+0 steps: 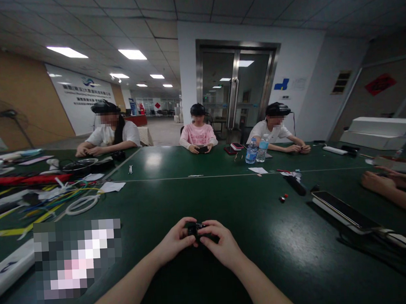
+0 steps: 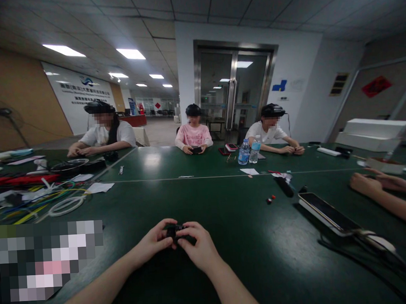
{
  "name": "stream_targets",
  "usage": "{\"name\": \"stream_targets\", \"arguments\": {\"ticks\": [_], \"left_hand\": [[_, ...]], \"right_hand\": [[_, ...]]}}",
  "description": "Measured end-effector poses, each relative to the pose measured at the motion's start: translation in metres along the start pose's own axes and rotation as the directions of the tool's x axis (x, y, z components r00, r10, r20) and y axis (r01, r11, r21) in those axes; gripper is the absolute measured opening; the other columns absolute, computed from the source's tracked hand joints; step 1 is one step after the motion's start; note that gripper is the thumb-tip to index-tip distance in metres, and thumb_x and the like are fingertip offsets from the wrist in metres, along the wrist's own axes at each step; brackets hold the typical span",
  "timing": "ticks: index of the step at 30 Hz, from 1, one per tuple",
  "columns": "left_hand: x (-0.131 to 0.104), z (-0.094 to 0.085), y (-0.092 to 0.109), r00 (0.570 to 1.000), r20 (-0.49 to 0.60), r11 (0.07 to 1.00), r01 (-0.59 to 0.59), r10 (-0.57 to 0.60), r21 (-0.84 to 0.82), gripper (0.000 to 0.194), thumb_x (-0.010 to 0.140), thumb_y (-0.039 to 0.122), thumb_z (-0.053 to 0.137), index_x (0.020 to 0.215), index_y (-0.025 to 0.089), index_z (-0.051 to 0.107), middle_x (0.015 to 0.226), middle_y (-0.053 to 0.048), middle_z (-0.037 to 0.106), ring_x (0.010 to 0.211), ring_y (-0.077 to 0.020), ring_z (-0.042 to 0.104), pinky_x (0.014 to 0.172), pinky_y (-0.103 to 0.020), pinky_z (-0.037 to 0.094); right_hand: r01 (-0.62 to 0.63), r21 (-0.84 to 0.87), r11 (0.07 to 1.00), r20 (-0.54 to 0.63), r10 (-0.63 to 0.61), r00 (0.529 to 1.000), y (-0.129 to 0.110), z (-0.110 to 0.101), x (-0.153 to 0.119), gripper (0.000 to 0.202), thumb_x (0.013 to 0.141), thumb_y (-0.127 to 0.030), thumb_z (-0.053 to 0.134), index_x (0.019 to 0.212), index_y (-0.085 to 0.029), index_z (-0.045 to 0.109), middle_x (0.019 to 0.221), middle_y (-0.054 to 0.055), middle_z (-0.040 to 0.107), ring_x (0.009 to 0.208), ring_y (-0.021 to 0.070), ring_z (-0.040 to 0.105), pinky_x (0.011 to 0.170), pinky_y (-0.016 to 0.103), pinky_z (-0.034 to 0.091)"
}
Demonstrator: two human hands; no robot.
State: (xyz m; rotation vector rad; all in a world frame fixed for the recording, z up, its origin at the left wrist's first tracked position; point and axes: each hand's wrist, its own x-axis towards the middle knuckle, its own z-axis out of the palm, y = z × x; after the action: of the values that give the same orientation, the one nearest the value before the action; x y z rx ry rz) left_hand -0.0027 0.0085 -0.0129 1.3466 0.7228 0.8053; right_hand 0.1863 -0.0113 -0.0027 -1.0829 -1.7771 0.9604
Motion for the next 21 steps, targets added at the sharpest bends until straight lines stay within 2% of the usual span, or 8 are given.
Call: {"name": "stream_targets", "arguments": {"ticks": [8,11,16,21], "left_hand": [[-0.0005,0.001,0.0006,1.0,-0.003,1.0,-0.006,0.006,-0.026,0.042,0.074,0.022,0.061,0.11,0.022,0.04,0.093,-0.003,0.06,0.077,-0.0146,0.059,0.075,-0.034,0.043],[-0.0007,0.0015,0.0015,1.0,-0.003,1.0,-0.014,0.014,-0.025,0.042,0.074,0.023,0.061,0.11,0.022,0.04,0.095,-0.004,0.06,0.077,-0.0153,0.059,0.075,-0.034,0.043],[-0.0011,0.0013,0.0022,1.0,-0.021,1.0,-0.001,0.001,-0.008,0.041,0.075,0.024,0.06,0.111,0.022,0.04,0.092,-0.003,0.06,0.077,-0.0159,0.059,0.075,-0.035,0.043],[-0.0009,0.0022,0.0041,0.999,-0.031,0.999,0.01,-0.011,-0.032,0.043,0.072,0.025,0.063,0.109,0.021,0.041,0.095,-0.004,0.059,0.075,-0.0156,0.059,0.074,-0.034,0.042]], "right_hand": [[-0.002,-0.001,1.0,-0.009,0.002,1.0,-0.0064,-0.0014,-0.0023,0.019,0.072,-0.022,0.059,0.088,-0.03,0.066,0.118,0.002,0.047,0.107,0.0214,0.05,0.089,0.038,0.041],[-0.013,-0.003,1.0,-0.033,0.013,0.999,-0.0071,-0.0018,-0.0029,0.027,0.071,-0.022,0.06,0.097,-0.031,0.062,0.122,0.002,0.045,0.109,0.0221,0.048,0.085,0.037,0.043],[-0.103,0.016,0.995,-0.028,0.104,0.994,-0.0042,-0.0019,-0.0019,0.037,0.074,-0.026,0.056,0.111,-0.03,0.053,0.113,0.003,0.054,0.102,0.0221,0.052,0.079,0.034,0.045],[-0.169,0.014,0.986,-0.002,0.169,0.986,0.0002,-0.0013,0.0005,0.038,0.076,-0.029,0.054,0.114,-0.025,0.05,0.106,0.004,0.059,0.093,0.0195,0.056,0.078,0.032,0.045]]}}
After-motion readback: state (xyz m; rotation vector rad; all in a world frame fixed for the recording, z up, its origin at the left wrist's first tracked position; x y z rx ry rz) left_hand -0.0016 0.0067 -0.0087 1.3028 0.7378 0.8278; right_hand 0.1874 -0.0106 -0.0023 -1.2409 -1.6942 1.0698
